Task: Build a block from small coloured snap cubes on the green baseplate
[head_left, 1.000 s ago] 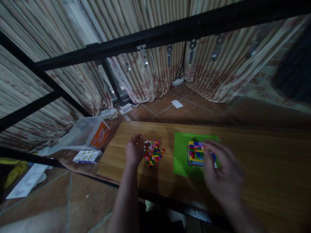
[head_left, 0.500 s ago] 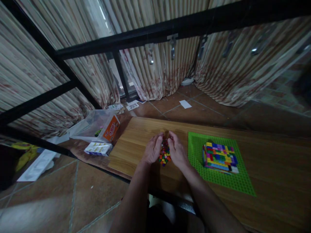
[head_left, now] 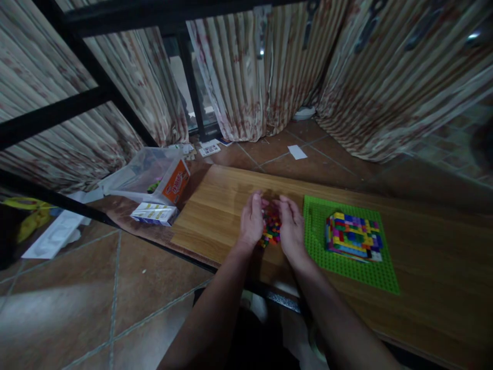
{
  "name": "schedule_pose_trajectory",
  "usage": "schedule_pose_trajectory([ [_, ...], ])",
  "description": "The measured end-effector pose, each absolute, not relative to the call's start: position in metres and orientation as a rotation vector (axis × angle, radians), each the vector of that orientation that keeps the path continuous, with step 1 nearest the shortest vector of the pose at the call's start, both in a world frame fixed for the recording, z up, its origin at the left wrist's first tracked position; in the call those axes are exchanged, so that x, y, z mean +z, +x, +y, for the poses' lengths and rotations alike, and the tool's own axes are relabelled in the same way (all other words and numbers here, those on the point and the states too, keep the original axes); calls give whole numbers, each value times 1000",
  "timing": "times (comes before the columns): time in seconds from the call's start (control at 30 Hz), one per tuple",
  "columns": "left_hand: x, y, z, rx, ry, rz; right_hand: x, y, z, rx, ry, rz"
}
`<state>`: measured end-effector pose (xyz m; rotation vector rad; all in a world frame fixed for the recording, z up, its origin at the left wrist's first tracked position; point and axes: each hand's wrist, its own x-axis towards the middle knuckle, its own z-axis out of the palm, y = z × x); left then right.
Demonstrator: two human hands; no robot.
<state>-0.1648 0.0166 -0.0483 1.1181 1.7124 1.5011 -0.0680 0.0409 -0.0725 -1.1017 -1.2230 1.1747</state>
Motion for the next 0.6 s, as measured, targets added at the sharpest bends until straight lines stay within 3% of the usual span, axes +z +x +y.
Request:
schedule_pose_trajectory([
  [0.17,-39,-174,19,1597,923,1676,-64,-49,36,1157,-1102,-1192],
  [0.37,-17,-183,17,1818,742,1561,-30,-6,13,874,-1210,-1659],
  [0.6,-4,-181,8,1867,618,1433,-25,2,-3,998,-1182,-2085],
])
